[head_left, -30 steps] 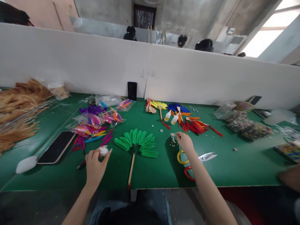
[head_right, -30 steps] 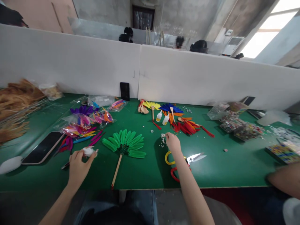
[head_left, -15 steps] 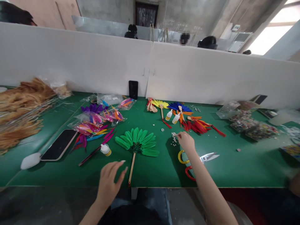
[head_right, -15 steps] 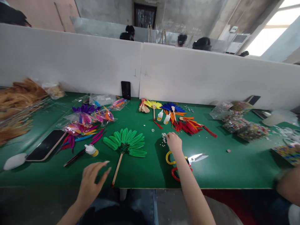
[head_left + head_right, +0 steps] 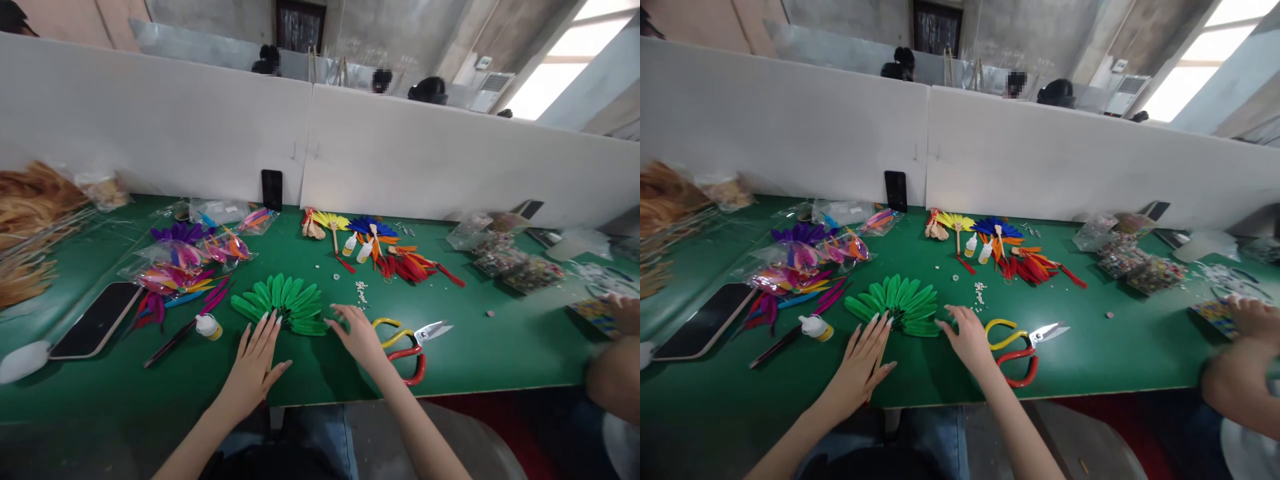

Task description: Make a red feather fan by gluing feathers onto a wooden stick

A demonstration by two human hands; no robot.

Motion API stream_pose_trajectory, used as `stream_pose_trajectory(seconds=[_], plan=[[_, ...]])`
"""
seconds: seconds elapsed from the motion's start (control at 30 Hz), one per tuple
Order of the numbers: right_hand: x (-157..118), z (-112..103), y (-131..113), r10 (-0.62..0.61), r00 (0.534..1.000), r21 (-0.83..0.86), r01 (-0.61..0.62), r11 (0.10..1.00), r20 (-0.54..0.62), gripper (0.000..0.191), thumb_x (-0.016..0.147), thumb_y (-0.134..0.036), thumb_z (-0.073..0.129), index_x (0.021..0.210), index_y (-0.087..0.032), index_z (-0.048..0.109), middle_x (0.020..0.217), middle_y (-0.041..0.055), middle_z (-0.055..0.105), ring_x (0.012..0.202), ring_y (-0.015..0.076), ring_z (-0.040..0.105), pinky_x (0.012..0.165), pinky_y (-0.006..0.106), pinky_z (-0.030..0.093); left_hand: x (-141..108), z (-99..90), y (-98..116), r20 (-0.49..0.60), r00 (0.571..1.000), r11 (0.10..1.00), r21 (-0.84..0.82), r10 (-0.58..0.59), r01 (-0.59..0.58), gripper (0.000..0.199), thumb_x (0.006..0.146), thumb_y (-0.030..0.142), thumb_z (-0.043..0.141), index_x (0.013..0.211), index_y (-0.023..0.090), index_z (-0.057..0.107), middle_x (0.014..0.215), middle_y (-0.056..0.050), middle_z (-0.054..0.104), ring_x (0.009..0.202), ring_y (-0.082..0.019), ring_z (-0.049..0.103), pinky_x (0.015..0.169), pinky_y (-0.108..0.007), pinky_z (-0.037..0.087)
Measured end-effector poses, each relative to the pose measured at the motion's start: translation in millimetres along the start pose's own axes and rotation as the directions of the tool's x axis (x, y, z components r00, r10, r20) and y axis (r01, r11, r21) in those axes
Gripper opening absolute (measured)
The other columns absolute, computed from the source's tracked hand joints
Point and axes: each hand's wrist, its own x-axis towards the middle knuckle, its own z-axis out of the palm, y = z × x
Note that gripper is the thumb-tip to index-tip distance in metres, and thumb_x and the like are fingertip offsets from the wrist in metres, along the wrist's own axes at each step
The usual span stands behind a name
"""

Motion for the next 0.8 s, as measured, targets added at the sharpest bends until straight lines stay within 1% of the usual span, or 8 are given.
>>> stream_pose_trajectory(seconds=[0.1,0.2,0.3,0.37,0.47,0.6,0.7,0.8], plan=[[-10,11,-13,0.049,0.996,0.048,-0.053,0.997,0.079,0.038,0.078,-0.038,0.063,0.108,-0.019,0.054,0.088,0.0054,0.062,0.079,0.0204,0.06,0.07,0.033,0.052,2,1.1,-2,-0.006,1.0,1.0,0.01,0.002,-0.002,0.069,0.09,0.049,0.036,0.144,0.02,0.006,0.147,-0.008,0.023,0.135,-0.025,0.018,0.109,-0.046,0.015],[-10,16,-17,0.043,0.995,0.022,-0.045,0.999,0.086,0.04,0.075,-0.037,0.067,0.108,-0.018,0.055,0.094,0.0077,0.06,0.086,0.0225,0.059,0.074,0.035,0.052,3,2.9,-2,-0.015,1.0,1.0,0.015,-0.008,0.008,0.069,0.089,0.05,0.037,0.144,0.02,0.008,0.148,-0.009,0.022,0.135,-0.025,0.019,0.108,-0.045,0.016],[-8,18,-14,-0.02,0.998,-0.034,0.022,0.999,0.062,0.039,0.079,-0.034,0.062,0.114,-0.019,0.055,0.103,0.0103,0.058,0.095,0.0243,0.057,0.081,0.039,0.05,2,5.3,-2,-0.017,1.0,0.999,0.024,-0.021,0.021,0.068,0.089,0.05,0.036,0.144,0.02,0.01,0.148,-0.009,0.02,0.135,-0.026,0.02,0.108,-0.046,0.017],[-10,18,-13,-0.074,0.996,-0.068,0.078,0.995,0.059,0.043,0.083,-0.034,0.057,0.124,-0.021,0.05,0.119,0.0119,0.053,0.108,0.0256,0.052,0.088,0.041,0.047,1,6.4,-3,-0.014,1.0,0.999,0.028,-0.026,0.026,0.067,0.089,0.049,0.037,0.144,0.021,0.011,0.148,-0.009,0.019,0.135,-0.026,0.019,0.108,-0.046,0.017],[-19,19,-15,-0.113,0.991,-0.099,0.119,0.988,0.069,0.05,0.088,-0.034,0.048,0.136,-0.023,0.037,0.14,0.0105,0.036,0.127,0.0255,0.034,0.098,0.041,0.04,1,6.5,-3,-0.015,1.0,0.999,0.026,-0.023,0.024,0.067,0.089,0.049,0.037,0.144,0.021,0.011,0.148,-0.008,0.02,0.135,-0.026,0.02,0.109,-0.045,0.017],[-33,21,-26,-0.092,0.991,-0.148,0.105,0.983,0.093,0.053,0.09,-0.037,0.043,0.14,-0.023,0.029,0.149,0.0079,0.02,0.136,0.0253,0.017,0.105,0.045,0.031,1,6.2,-2,-0.03,0.999,1.0,0.021,-0.019,0.02,0.067,0.089,0.049,0.037,0.144,0.02,0.012,0.147,-0.009,0.023,0.135,-0.026,0.021,0.108,-0.045,0.018],[-37,25,-31,-0.066,0.993,-0.191,0.084,0.978,0.1,0.054,0.091,-0.039,0.04,0.141,-0.022,0.027,0.15,0.0084,0.016,0.136,0.0261,0.015,0.106,0.048,0.027,1,6.5,-2,-0.03,0.999,0.999,0.028,-0.016,0.017,0.067,0.089,0.05,0.038,0.144,0.02,0.013,0.147,-0.01,0.022,0.135,-0.026,0.021,0.108,-0.045,0.018],[-35,27,-31,-0.045,0.995,-0.215,0.063,0.974,0.089,0.051,0.092,-0.04,0.038,0.139,-0.022,0.032,0.149,0.0091,0.019,0.136,0.0273,0.017,0.105,0.051,0.026,1,6.5,-2,-0.032,0.999,0.999,0.037,-0.012,0.013,0.067,0.089,0.05,0.037,0.143,0.02,0.013,0.148,-0.01,0.022,0.135,-0.026,0.021,0.108,-0.046,0.017]])
